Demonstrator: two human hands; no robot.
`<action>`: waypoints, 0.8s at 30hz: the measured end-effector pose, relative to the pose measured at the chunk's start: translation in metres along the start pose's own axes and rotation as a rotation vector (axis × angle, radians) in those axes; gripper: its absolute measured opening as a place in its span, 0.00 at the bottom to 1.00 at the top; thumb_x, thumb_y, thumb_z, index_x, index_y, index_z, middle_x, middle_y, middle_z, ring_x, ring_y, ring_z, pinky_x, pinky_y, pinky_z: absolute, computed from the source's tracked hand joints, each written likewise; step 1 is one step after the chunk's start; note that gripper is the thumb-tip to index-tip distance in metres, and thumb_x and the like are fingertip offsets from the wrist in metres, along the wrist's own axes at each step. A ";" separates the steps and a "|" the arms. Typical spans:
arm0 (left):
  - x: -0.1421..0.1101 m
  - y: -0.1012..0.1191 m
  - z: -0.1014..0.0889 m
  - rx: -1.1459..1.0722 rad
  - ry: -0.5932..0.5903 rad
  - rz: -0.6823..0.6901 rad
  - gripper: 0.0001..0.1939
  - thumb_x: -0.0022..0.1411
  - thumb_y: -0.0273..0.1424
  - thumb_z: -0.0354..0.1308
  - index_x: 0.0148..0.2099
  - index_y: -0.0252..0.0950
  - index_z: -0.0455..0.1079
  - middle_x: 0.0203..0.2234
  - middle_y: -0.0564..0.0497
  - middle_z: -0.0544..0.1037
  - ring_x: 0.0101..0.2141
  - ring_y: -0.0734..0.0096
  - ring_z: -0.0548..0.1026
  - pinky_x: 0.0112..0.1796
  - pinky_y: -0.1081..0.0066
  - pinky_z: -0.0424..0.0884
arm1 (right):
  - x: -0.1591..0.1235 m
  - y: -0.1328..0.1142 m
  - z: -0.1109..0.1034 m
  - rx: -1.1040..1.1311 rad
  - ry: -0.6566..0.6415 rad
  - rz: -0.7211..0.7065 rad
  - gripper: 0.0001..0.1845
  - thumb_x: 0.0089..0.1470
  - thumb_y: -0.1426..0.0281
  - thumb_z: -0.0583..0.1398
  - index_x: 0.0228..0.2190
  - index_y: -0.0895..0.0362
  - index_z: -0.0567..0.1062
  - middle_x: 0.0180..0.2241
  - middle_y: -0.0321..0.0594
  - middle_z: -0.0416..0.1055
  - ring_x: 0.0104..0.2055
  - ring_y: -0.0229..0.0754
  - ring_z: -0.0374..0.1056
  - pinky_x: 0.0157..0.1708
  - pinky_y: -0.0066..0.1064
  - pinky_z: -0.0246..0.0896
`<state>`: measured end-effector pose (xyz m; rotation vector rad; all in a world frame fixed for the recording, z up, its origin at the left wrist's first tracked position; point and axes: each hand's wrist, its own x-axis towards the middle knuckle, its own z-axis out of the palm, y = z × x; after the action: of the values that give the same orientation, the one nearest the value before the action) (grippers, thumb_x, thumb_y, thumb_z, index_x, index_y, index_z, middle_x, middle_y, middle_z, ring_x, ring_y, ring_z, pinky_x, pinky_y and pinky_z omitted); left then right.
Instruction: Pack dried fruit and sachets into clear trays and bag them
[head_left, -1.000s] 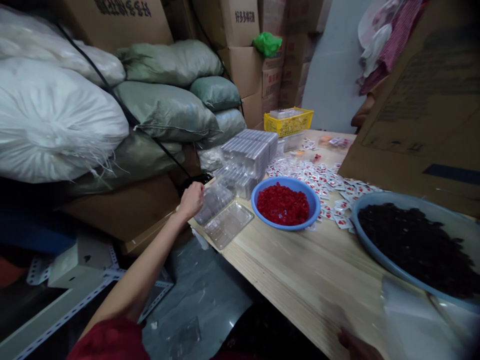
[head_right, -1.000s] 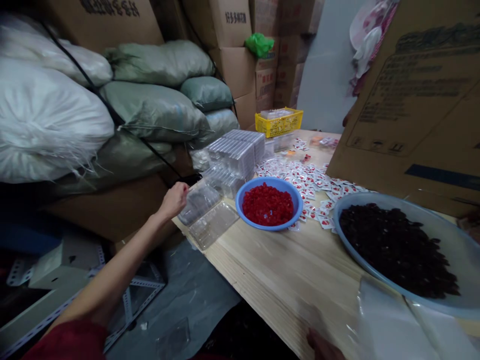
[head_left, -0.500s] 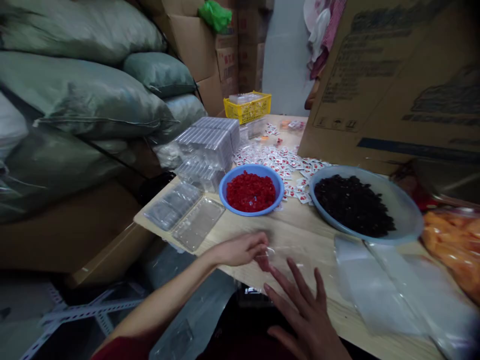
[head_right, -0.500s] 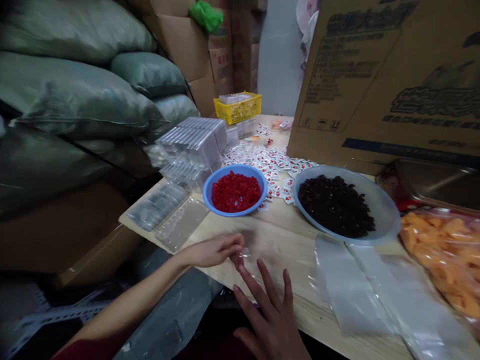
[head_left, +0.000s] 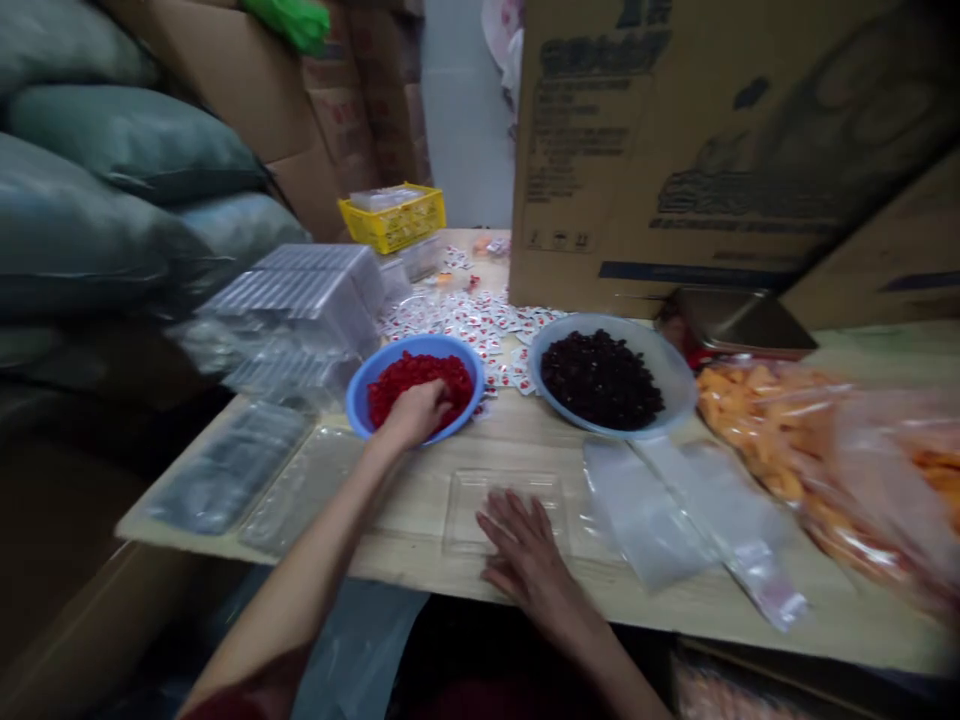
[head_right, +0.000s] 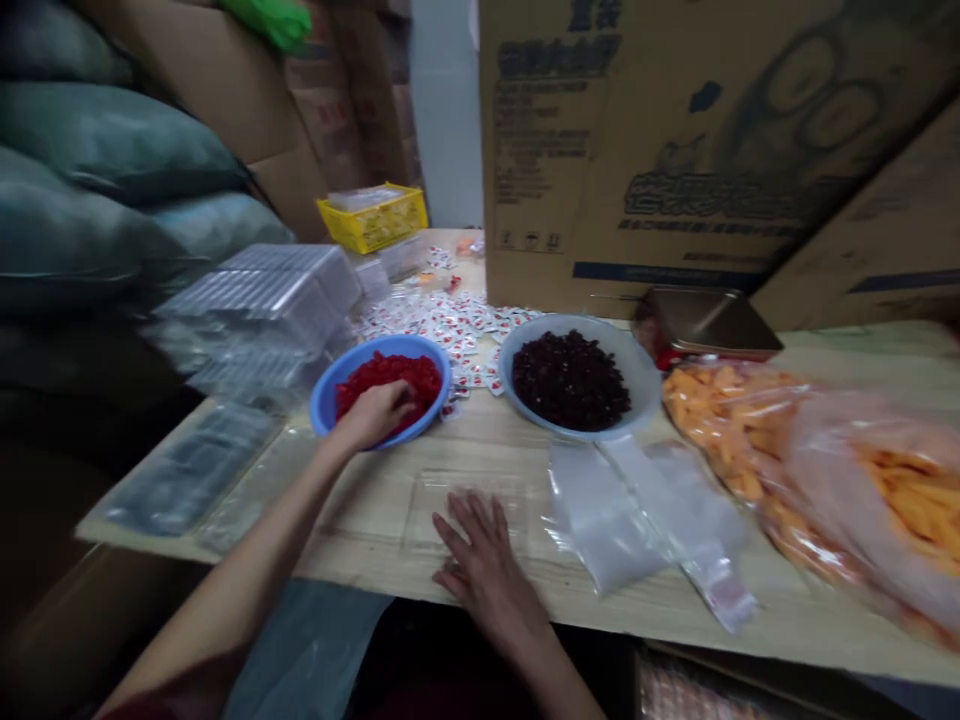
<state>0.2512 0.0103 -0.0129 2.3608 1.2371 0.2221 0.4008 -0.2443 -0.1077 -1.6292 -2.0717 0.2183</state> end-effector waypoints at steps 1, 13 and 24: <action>0.014 -0.012 0.000 0.018 -0.052 -0.006 0.06 0.55 0.34 0.60 0.36 0.38 0.72 0.33 0.45 0.80 0.34 0.61 0.76 0.35 0.69 0.67 | 0.006 0.007 -0.012 0.032 0.044 0.009 0.30 0.61 0.69 0.59 0.64 0.49 0.61 0.65 0.43 0.59 0.69 0.50 0.51 0.66 0.55 0.46; 0.031 -0.068 0.020 0.063 -0.123 0.017 0.13 0.49 0.37 0.59 0.38 0.40 0.73 0.34 0.45 0.82 0.36 0.52 0.79 0.36 0.63 0.72 | 0.098 0.205 -0.147 -0.448 -0.029 0.811 0.15 0.58 0.77 0.55 0.45 0.65 0.77 0.47 0.56 0.74 0.52 0.51 0.70 0.51 0.37 0.61; -0.006 -0.036 0.006 -0.105 0.477 -0.057 0.14 0.60 0.44 0.56 0.38 0.38 0.70 0.34 0.49 0.77 0.36 0.64 0.74 0.43 0.66 0.70 | 0.090 0.221 -0.149 -0.493 -0.235 0.814 0.19 0.55 0.83 0.52 0.46 0.70 0.75 0.47 0.64 0.73 0.52 0.52 0.70 0.52 0.36 0.60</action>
<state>0.2232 0.0208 -0.0348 2.2483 1.4557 0.8494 0.6478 -0.1242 -0.0454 -2.8168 -1.5591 0.1751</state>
